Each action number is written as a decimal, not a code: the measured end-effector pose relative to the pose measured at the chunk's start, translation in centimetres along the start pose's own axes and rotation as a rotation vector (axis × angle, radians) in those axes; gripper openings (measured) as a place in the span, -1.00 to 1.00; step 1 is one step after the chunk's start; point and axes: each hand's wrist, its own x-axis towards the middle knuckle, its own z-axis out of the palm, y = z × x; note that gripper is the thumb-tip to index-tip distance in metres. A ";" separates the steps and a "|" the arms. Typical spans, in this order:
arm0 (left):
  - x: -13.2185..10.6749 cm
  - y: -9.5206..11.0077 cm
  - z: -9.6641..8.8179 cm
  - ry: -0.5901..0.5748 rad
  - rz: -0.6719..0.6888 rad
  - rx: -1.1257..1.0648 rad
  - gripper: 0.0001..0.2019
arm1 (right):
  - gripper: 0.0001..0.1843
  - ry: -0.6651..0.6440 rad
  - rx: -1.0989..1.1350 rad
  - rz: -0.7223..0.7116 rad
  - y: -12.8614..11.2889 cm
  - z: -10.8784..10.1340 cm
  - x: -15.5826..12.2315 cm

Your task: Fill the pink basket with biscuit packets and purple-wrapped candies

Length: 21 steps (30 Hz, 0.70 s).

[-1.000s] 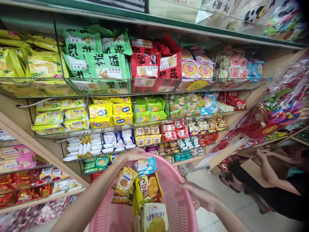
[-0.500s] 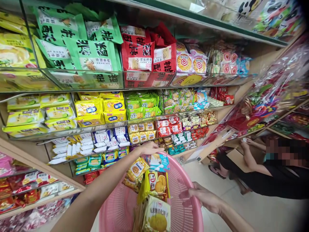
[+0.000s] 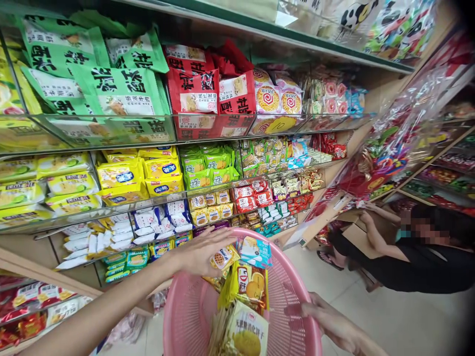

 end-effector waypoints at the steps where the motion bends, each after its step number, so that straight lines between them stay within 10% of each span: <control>1: -0.6 -0.4 0.3 -0.035 -0.016 0.049 -0.15 | -0.59 0.002 0.000 -0.002 0.1 0.0 0.1; 12: 0.0 -2.8 3.5 0.017 -0.019 0.466 -0.10 | -0.57 0.013 0.028 0.006 0.8 -0.1 -0.1; 21: -0.6 0.1 3.8 0.045 -0.100 0.198 -0.14 | -0.64 0.065 0.036 0.021 1.7 -0.3 -0.6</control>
